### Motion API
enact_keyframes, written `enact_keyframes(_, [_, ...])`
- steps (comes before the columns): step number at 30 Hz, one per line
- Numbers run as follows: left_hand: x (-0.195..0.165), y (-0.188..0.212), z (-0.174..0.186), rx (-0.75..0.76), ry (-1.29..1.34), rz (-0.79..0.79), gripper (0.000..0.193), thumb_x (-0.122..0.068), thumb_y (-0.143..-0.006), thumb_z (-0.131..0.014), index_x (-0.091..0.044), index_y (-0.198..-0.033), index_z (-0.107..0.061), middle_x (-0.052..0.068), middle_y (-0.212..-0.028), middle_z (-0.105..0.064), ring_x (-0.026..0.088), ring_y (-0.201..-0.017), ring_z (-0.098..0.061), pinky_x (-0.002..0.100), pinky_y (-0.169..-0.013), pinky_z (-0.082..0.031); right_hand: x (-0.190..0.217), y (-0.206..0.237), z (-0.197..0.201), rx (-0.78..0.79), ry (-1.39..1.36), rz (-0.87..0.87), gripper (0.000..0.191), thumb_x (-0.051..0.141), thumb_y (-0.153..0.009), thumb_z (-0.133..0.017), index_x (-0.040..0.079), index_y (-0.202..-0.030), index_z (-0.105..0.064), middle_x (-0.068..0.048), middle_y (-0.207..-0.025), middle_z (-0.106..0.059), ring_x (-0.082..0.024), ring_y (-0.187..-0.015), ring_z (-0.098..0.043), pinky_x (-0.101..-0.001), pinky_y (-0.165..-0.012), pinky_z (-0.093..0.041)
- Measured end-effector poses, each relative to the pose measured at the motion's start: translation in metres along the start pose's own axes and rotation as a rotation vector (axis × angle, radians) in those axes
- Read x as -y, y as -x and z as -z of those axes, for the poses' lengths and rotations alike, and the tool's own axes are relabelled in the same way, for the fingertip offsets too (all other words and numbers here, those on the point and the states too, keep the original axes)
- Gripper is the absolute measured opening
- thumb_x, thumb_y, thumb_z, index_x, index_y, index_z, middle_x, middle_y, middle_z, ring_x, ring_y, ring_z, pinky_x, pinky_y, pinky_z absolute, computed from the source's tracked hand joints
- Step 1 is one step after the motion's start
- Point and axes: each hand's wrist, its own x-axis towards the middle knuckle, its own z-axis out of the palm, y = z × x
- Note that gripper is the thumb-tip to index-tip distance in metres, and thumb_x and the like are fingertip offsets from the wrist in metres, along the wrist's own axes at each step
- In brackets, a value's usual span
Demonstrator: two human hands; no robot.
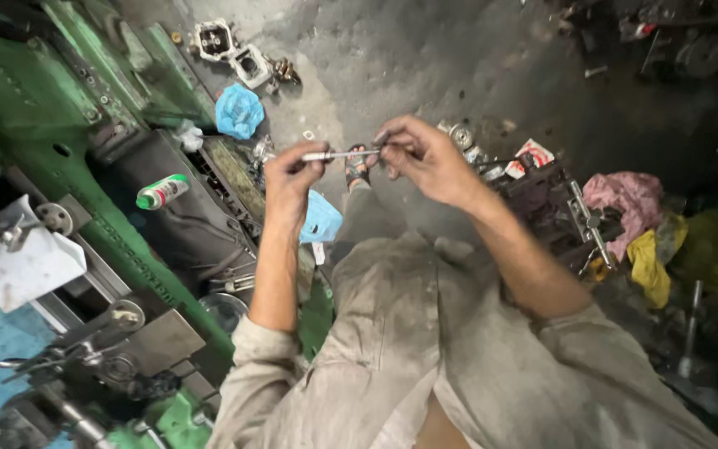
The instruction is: The person inserts multiple metal pins into a metallic engine block using a small metal rod, then moves to a lathe and inserts a pin into the chuck, adjusting the chuck with both hands.
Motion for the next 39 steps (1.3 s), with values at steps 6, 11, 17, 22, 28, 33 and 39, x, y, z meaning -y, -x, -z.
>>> enact_keyframes(6, [-0.01,-0.088,-0.055,0.168,0.151,0.124,0.023,0.0,-0.097,-0.071,0.0,-0.12,-0.067,0.01,-0.11,-0.075,0.018,-0.098,-0.071,0.031,-0.091,-0.056,-0.007,-0.025,0.067,-0.077,-0.156,-0.018,0.017,0.001,-0.104,-0.059,0.001,-0.121,-0.054,-0.006,-0.115,-0.069,-0.011,-0.101,-0.066,-0.0262,-0.079,-0.054])
enact_keyframes(11, [-0.007,-0.156,-0.126,0.22,0.207,0.271,0.025,-0.007,-0.099,-0.072,0.0,-0.123,-0.066,0.01,-0.11,-0.074,0.018,-0.097,-0.07,0.031,-0.083,-0.052,-0.015,-0.035,0.143,-0.262,-0.236,-0.003,0.014,-0.002,-0.105,-0.061,0.0,-0.119,-0.059,-0.01,-0.111,-0.072,-0.013,-0.098,-0.066,-0.0279,-0.081,-0.055])
enact_keyframes(17, [0.003,-0.251,-0.235,0.341,-0.004,0.212,0.029,-0.01,-0.097,-0.074,0.001,-0.123,-0.068,0.009,-0.108,-0.075,0.017,-0.097,-0.069,0.032,-0.092,-0.056,-0.018,-0.052,0.269,-0.498,-0.41,0.111,0.016,-0.005,-0.099,-0.067,0.0,-0.114,-0.062,-0.011,-0.11,-0.072,-0.016,-0.09,-0.07,-0.0294,-0.076,-0.056])
enact_keyframes(22, [0.025,-0.342,-0.363,0.5,0.035,0.269,0.019,-0.009,-0.099,-0.07,-0.002,-0.116,-0.069,0.008,-0.101,-0.073,0.017,-0.093,-0.068,0.033,-0.089,-0.055,-0.028,-0.042,0.388,-0.648,-0.364,0.25,0.015,-0.01,-0.098,-0.068,0.001,-0.107,-0.062,-0.01,-0.103,-0.071,-0.015,-0.087,-0.068,-0.0297,-0.079,-0.056])
enact_keyframes(28, [0.069,-0.392,-0.554,1.066,-0.122,0.296,0.007,-0.001,-0.099,-0.068,-0.003,-0.104,-0.064,0.007,-0.107,-0.071,0.014,-0.094,-0.066,0.031,-0.086,-0.055,-0.038,0.009,0.479,-1.017,-0.221,0.119,0.019,-0.008,-0.093,-0.071,0.002,-0.107,-0.063,-0.005,-0.1,-0.065,-0.011,-0.092,-0.06,-0.0282,-0.079,-0.052])
enact_keyframes(33, [0.112,-0.394,-0.659,1.243,-0.138,0.564,0.006,-0.008,-0.104,-0.063,-0.005,-0.108,-0.065,0.005,-0.101,-0.065,0.014,-0.087,-0.059,0.031,-0.077,-0.048,-0.058,0.057,0.504,-1.129,-0.435,0.523,0.019,-0.004,-0.093,-0.069,0.006,-0.106,-0.06,-0.004,-0.106,-0.065,-0.011,-0.098,-0.063,-0.0271,-0.083,-0.053])
enact_keyframes(39, [0.18,-0.37,-0.737,1.47,-0.12,0.614,0.019,-0.02,-0.108,-0.06,-0.002,-0.106,-0.064,0.004,-0.113,-0.065,0.015,-0.108,-0.06,0.031,-0.1,-0.048,-0.09,0.096,0.547,-1.514,-0.445,0.308,0.014,-0.003,-0.093,-0.072,0.003,-0.103,-0.064,-0.005,-0.098,-0.067,-0.009,-0.081,-0.061,-0.0267,-0.07,-0.051])
